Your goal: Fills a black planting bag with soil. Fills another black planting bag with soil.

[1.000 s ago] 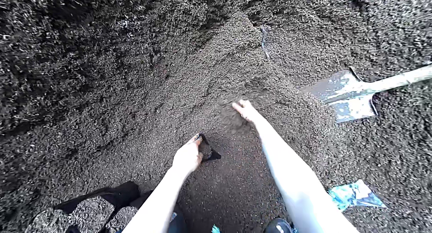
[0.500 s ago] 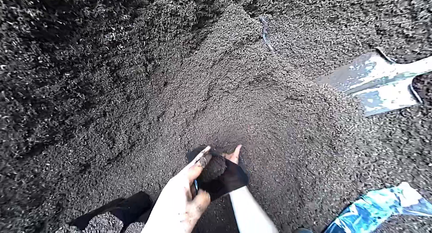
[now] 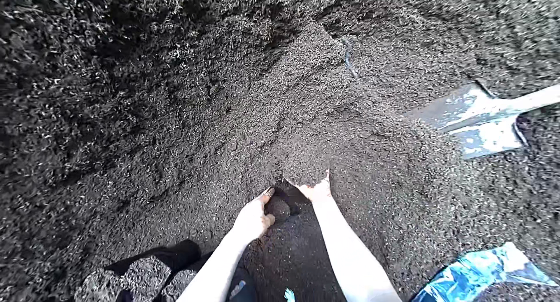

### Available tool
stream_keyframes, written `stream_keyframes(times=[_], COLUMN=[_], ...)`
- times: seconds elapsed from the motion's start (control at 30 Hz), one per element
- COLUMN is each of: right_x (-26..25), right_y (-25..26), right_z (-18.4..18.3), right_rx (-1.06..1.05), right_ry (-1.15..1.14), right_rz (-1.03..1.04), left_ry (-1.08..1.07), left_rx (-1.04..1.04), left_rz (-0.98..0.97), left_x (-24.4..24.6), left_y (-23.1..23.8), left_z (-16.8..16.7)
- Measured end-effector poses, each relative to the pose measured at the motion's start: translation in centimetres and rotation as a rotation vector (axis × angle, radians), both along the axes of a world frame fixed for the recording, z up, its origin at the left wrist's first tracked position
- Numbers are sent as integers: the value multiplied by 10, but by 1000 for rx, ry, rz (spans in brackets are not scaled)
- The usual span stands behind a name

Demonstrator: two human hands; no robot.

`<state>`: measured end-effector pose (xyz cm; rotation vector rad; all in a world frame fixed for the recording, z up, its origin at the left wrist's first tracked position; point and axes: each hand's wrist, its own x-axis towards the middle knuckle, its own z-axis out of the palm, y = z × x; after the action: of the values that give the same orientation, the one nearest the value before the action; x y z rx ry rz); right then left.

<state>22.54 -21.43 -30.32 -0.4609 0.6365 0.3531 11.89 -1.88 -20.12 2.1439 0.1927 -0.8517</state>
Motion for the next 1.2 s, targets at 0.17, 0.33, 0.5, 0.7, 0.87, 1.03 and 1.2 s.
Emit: stream_keyframes(times=[0.17, 0.33, 0.5, 0.7, 0.87, 1.03, 1.2], right_x=[-43, -83, -94, -71, -79, -81, -72], right_y=[-16, -8, 9, 1, 15, -1, -79], right_z=[69, 103, 136, 94, 74, 115, 71], right_rx=[-17, -287, -764, -1461, -1644, -1714, -1379], right_ry=[-151, -183, -229, -367, -244, -386, -338], right_rz=[254, 447, 662, 997, 1368, 1492, 994], left_ry=[-43, -87, -111, -202, -223, -308, -441], left_rx=[-31, -55, -8, 47, 103, 128, 269], left_rz=[-12, 35, 41, 62, 195, 317, 214], left_x=[2, -6, -20, -28, -17, -14, -17], left_y=[-6, -9, -10, -1, -22, -36, -28], left_z=[-3, 3, 4, -18, -34, 13, 20])
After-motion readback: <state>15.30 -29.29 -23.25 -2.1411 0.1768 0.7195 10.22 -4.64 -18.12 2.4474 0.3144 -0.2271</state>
